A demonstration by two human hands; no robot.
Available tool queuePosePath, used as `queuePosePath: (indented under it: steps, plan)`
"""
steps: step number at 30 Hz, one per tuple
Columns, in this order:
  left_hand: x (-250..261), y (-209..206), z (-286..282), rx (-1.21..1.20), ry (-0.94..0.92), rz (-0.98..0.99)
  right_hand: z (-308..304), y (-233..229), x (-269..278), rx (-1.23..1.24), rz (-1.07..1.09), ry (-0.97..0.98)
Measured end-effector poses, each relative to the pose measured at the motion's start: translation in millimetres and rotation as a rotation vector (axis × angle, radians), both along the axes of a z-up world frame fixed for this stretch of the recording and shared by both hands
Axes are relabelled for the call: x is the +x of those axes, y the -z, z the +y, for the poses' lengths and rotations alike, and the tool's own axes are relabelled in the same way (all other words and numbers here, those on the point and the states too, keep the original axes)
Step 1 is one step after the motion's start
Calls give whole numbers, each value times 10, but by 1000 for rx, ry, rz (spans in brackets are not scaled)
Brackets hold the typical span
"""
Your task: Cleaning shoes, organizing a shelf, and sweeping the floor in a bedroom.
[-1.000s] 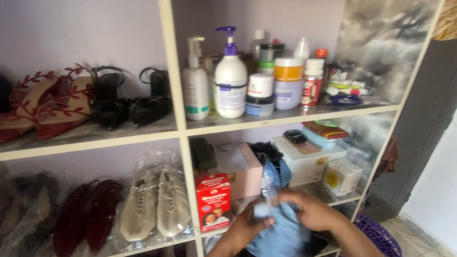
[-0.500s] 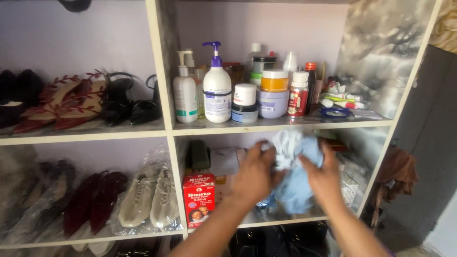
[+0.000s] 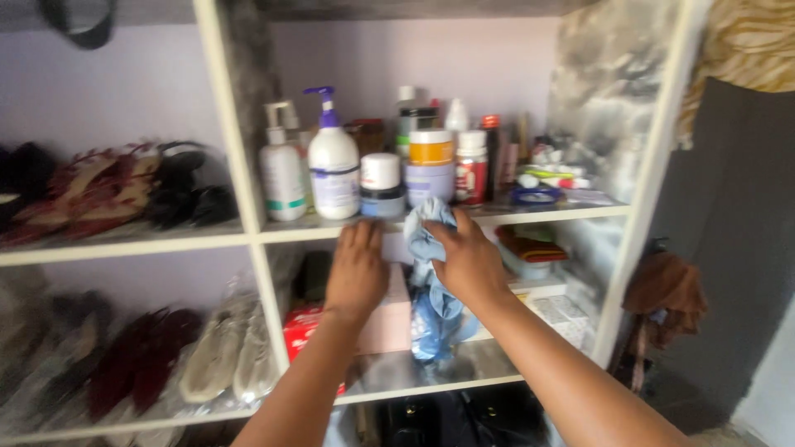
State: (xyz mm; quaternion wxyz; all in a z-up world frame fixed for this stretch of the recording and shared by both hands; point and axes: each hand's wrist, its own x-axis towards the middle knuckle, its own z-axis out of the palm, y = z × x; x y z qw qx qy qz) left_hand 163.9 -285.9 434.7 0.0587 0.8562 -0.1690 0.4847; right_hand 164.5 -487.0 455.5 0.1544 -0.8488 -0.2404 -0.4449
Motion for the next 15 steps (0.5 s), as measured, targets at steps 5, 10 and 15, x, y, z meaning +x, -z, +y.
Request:
queuePosePath:
  steps: [5, 10, 15]
  plan:
    - [-78, -74, -111, -47, -5, 13, -971, 239, 194, 38, 21, 118]
    - [-62, -96, -275, -101, -48, 2, -2113, 366, 406, 167, 247, 348]
    - [237, -137, -806, -243, 248, -139, -2473, 1, 350, 264, -110, 355]
